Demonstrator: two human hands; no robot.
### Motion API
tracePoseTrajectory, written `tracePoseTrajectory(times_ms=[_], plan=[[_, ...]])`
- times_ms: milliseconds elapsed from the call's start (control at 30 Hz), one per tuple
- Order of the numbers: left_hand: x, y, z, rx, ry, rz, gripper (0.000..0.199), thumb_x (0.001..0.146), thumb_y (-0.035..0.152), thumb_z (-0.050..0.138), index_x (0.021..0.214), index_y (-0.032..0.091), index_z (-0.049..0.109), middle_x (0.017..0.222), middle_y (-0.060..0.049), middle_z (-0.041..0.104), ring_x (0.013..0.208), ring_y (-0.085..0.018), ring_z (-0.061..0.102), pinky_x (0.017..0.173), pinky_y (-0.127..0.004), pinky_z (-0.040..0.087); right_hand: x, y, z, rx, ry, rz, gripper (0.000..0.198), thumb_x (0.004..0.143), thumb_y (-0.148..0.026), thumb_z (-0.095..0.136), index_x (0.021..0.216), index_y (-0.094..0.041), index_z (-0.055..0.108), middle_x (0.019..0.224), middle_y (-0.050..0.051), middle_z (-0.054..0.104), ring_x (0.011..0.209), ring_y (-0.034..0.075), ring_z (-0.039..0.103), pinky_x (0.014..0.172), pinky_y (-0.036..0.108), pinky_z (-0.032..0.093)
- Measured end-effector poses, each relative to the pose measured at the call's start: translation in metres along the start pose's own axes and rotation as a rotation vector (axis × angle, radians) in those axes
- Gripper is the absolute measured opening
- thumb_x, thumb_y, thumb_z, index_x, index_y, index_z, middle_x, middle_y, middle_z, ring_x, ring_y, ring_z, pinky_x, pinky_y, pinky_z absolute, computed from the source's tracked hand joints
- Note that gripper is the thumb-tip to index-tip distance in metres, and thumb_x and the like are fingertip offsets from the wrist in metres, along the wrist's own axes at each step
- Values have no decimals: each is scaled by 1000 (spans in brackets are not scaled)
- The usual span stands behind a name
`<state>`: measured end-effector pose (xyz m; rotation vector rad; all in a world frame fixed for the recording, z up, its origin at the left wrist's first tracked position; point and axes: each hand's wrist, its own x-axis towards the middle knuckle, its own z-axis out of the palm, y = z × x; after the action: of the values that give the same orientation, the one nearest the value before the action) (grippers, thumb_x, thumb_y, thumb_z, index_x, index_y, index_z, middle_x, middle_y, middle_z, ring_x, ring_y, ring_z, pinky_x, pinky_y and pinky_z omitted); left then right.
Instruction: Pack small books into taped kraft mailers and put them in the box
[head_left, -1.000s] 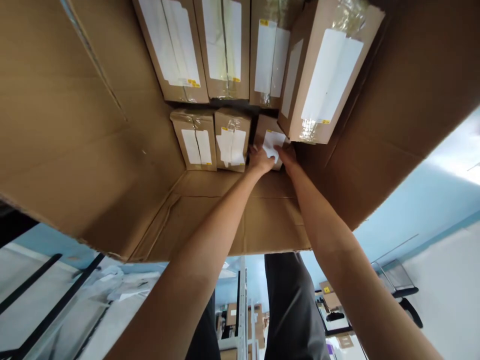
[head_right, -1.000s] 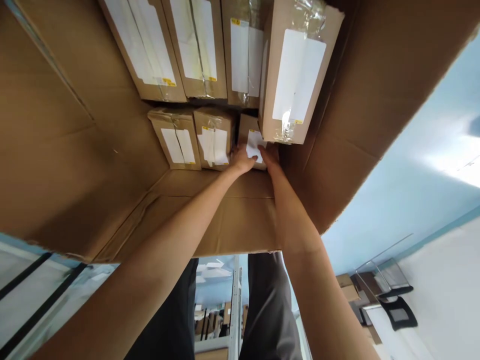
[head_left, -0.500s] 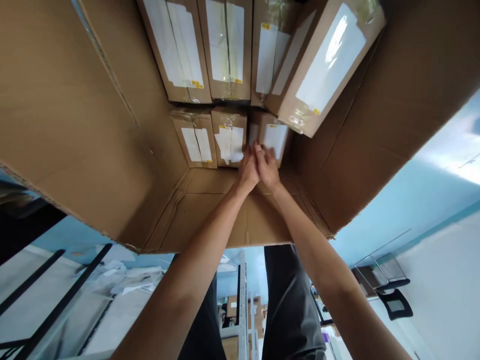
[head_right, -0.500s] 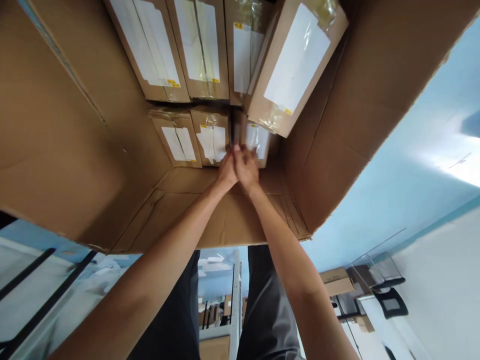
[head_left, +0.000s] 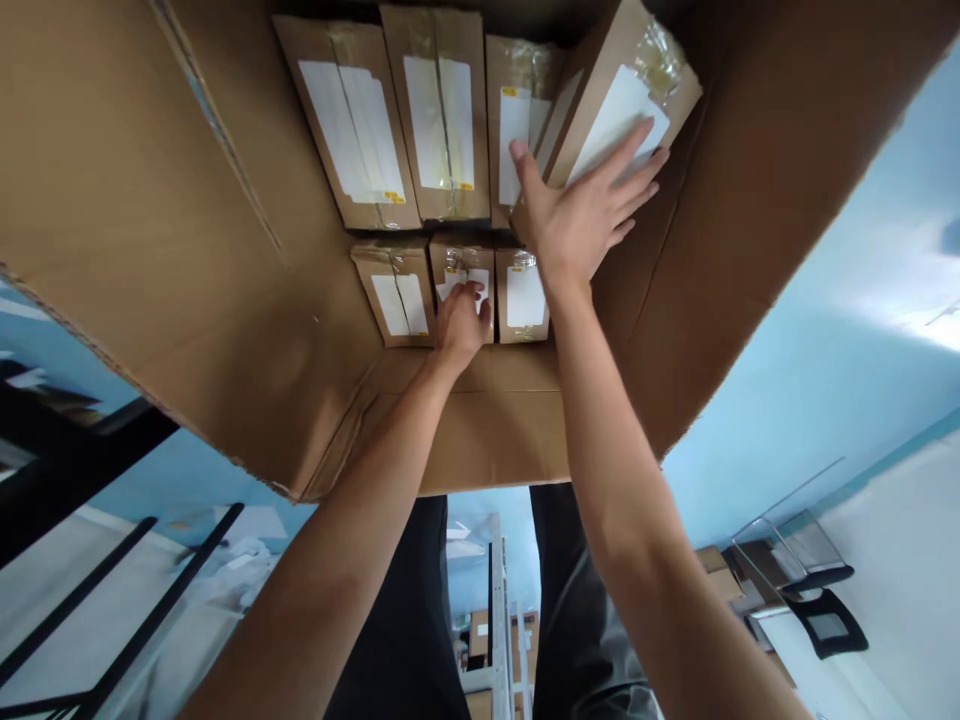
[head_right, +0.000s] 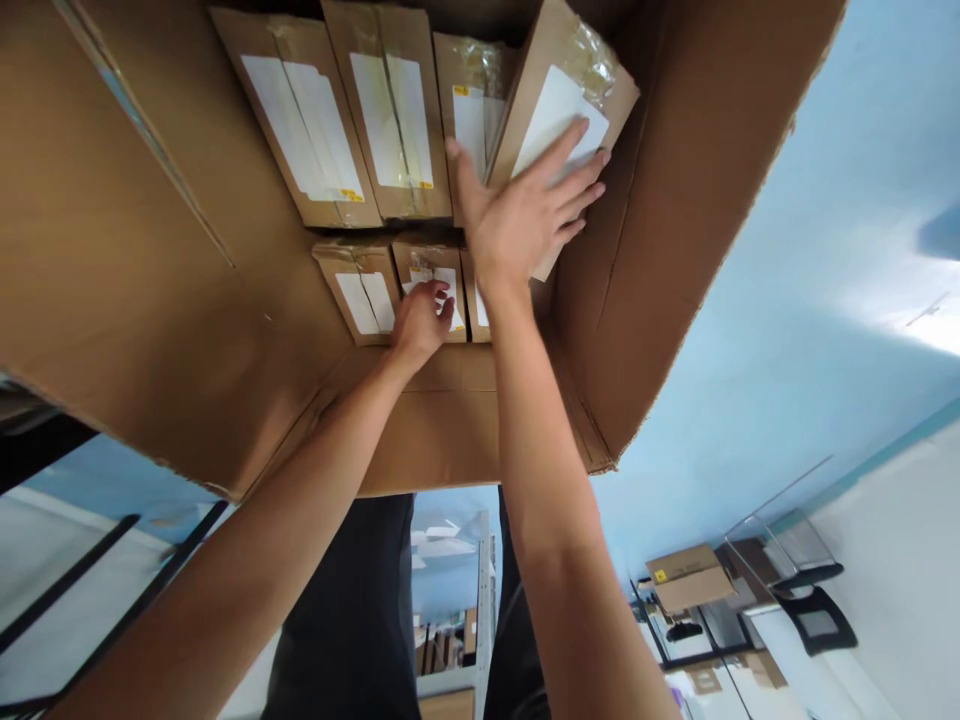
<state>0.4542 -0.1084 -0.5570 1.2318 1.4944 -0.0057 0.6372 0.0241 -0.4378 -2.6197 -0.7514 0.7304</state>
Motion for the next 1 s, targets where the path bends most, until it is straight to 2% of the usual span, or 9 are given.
tracePoseTrajectory(times_ms=[67,167,233,333,500,600,700,833,1000], plan=[[-2,19,3,104,-52,-42,31,106,22,67,134,20,80,140,-20,81,133,-39,78,123,-58,57,37,11,16,50,-108,73,122,98,-52,93,191,-29,18,186,21,30,182,59,-14,140,85,21],[-6,48,9,125,-109,-157,37,104,16,68,139,19,81,141,-21,82,129,-40,80,122,-59,59,55,50,26,155,-286,-25,81,114,-62,64,186,-35,40,184,16,33,181,63,7,125,83,45],[-10,67,16,14,-64,-224,46,106,16,68,152,19,74,144,-19,82,122,-36,83,119,-57,62,43,83,14,124,-310,-73,78,112,-61,67,183,-35,46,186,16,33,180,62,14,122,78,51],[-25,98,32,-209,38,-202,52,110,18,65,162,23,69,151,-15,81,125,-30,83,119,-48,63,6,126,-26,29,-270,-64,94,101,-53,85,184,-33,45,189,17,33,180,59,13,124,76,52],[-59,131,64,-508,-111,-166,40,113,20,58,146,21,81,148,-12,84,142,-28,77,128,-42,58,-51,160,-79,42,-294,76,86,98,-50,88,176,-28,58,189,21,39,179,54,24,124,71,56],[-66,128,74,-551,-159,-248,45,111,17,55,148,20,80,155,-12,81,149,-27,74,133,-45,54,-72,160,-73,80,-272,129,84,98,-52,88,173,-27,61,192,20,37,179,50,28,126,68,56],[-63,115,73,-541,-187,-326,55,105,8,54,155,18,76,162,-12,77,155,-26,70,136,-44,51,-82,156,-48,109,-195,112,83,99,-54,87,173,-27,61,194,18,33,179,45,28,129,63,55],[-55,97,64,-524,-275,-394,60,107,7,55,164,19,68,163,-16,76,146,-29,76,127,-48,59,-76,157,-20,93,-140,93,74,106,-57,81,170,-25,63,196,17,31,181,39,24,134,57,50],[-63,82,52,-464,-266,-367,52,110,17,61,160,23,72,171,-17,69,148,-31,75,125,-52,61,-73,160,-24,58,-142,91,79,106,-55,83,172,-20,58,197,24,25,185,37,16,139,60,42]])
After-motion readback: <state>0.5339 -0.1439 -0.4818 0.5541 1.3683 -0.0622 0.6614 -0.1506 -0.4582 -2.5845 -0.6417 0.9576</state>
